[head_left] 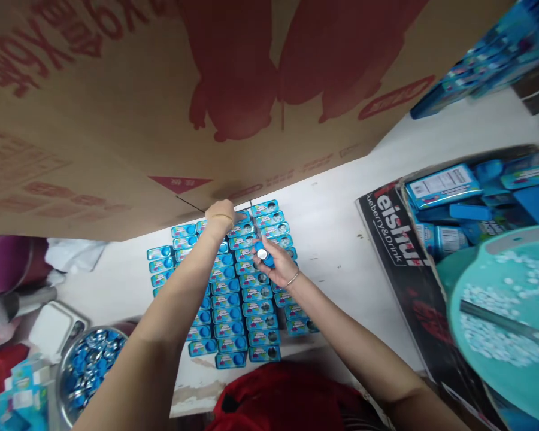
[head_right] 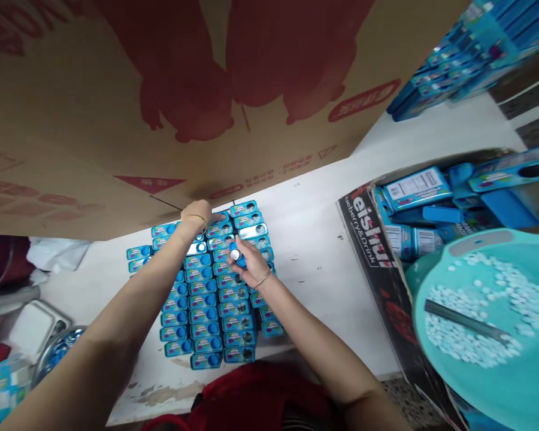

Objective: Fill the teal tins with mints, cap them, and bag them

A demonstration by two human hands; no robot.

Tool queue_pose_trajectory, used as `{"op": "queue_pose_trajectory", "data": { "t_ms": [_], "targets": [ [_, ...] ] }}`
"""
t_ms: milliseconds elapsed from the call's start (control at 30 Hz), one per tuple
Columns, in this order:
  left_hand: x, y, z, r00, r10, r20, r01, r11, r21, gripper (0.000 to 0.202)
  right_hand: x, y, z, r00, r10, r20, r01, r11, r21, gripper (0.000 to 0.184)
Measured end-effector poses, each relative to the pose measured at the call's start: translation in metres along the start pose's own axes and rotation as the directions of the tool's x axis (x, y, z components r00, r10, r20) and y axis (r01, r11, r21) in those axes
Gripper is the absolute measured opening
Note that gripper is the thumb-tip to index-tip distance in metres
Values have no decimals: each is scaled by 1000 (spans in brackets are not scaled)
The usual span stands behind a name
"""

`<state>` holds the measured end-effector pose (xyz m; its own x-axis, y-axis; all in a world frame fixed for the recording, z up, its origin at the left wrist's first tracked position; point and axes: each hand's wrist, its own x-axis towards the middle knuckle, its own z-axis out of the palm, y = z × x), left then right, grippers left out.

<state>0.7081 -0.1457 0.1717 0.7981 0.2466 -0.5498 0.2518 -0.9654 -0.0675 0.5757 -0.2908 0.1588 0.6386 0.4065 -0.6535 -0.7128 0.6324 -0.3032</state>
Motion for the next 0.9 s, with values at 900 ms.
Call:
{"op": "queue_pose_trajectory", "data": {
  "t_ms": [900],
  "targets": [
    [-46, -9, 38, 946, 250, -206, -292, 933, -210, 11, -5, -2, -6, 994, -85, -61, 85, 996, -13, 38]
  ]
}}
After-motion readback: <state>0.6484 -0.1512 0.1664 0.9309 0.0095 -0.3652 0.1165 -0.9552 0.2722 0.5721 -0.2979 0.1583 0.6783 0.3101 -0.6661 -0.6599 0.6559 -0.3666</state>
